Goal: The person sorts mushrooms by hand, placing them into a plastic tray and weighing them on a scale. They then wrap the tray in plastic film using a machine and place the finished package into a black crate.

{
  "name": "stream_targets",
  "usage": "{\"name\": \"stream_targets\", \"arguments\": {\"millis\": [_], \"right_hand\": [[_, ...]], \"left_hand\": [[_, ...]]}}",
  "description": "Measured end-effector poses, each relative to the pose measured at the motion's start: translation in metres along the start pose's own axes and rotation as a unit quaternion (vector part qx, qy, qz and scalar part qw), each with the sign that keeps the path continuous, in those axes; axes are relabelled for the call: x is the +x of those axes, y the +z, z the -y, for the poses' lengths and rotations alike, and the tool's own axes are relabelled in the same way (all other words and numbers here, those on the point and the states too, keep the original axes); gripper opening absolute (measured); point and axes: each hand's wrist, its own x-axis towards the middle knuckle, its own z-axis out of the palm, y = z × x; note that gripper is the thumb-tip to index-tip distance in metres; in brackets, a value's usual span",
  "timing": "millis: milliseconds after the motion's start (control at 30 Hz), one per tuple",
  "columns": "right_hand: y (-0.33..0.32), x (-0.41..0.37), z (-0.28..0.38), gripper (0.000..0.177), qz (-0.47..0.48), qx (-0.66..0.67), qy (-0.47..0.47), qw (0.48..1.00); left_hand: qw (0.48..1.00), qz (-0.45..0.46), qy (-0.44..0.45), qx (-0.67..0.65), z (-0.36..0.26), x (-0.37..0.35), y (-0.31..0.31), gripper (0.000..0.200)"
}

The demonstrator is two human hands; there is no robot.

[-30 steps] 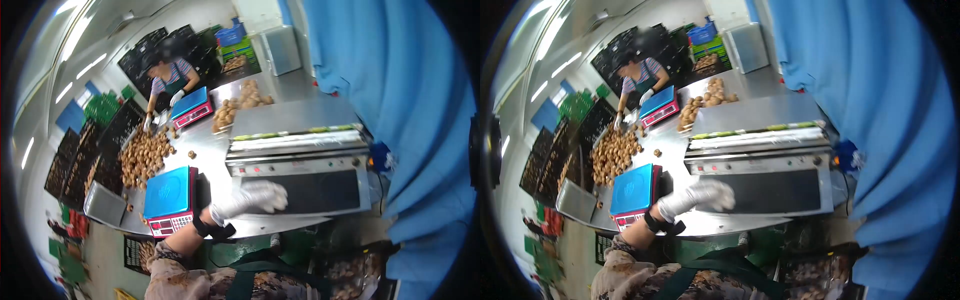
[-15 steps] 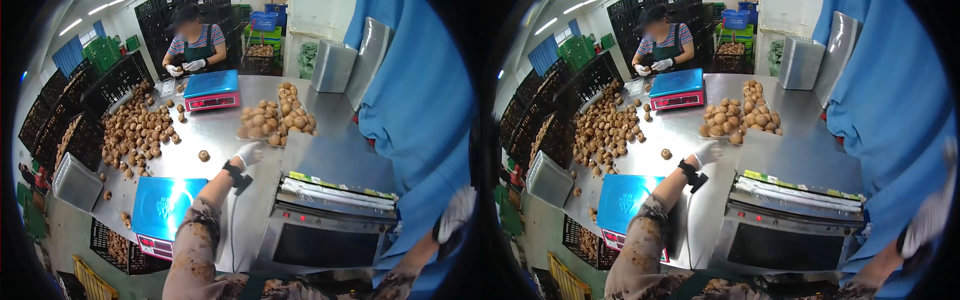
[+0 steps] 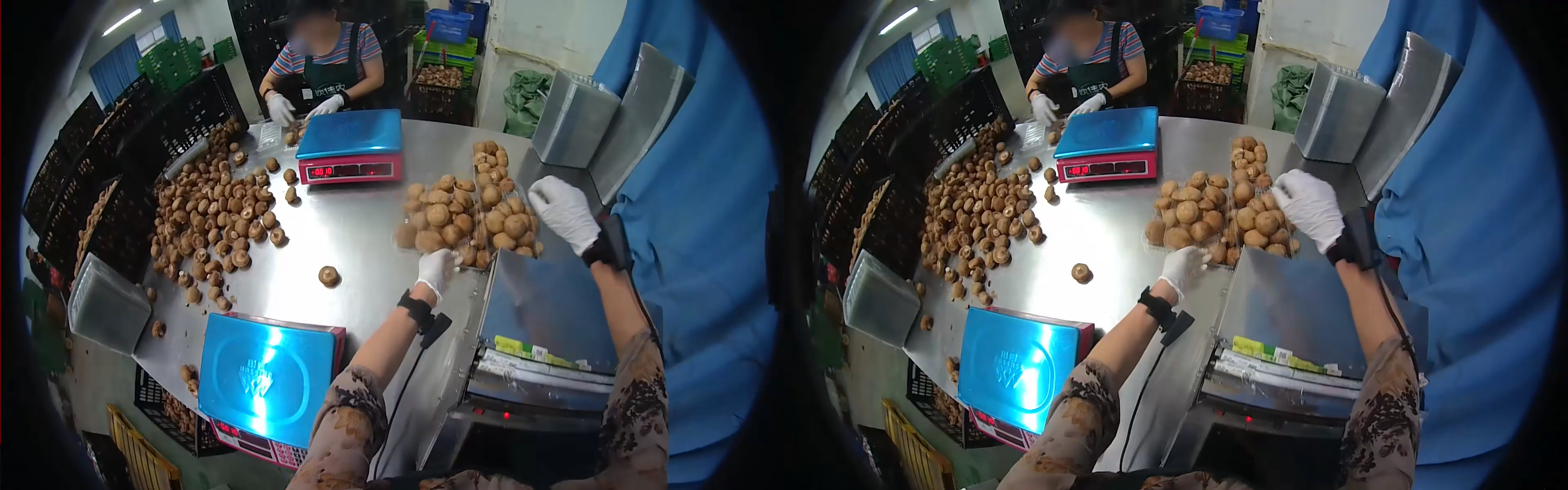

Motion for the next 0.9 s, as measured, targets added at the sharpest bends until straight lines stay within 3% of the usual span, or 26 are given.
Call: {"name": "stream_targets", "arguments": {"millis": [200,467,633,833,900], "right_hand": [[0.075,0.047,-0.011,0.021,0.076,-0.003,0.000,0.997],[0.169,0.103,-0.023,0.045,0.151,0.045,-0.003,0.988],[0.187,0.103,-0.033,0.044,0.197,0.070,0.003,0.978],[0.202,0.100,-0.048,0.043,0.128,0.129,-0.009,0.983],[0.200,0.102,-0.047,0.042,0.181,0.087,-0.007,0.980]], "left_hand": [[0.998,0.026,0.046,-0.032,0.017,-0.004,-0.005,0.025],[0.999,0.006,0.037,-0.016,0.014,-0.016,0.001,0.027],[0.999,-0.003,0.032,-0.004,0.016,-0.013,0.000,0.028],[0.998,-0.006,0.065,-0.005,0.019,-0.016,0.002,0.029],[0.998,0.002,0.069,-0.002,0.015,-0.018,0.002,0.029]]}}
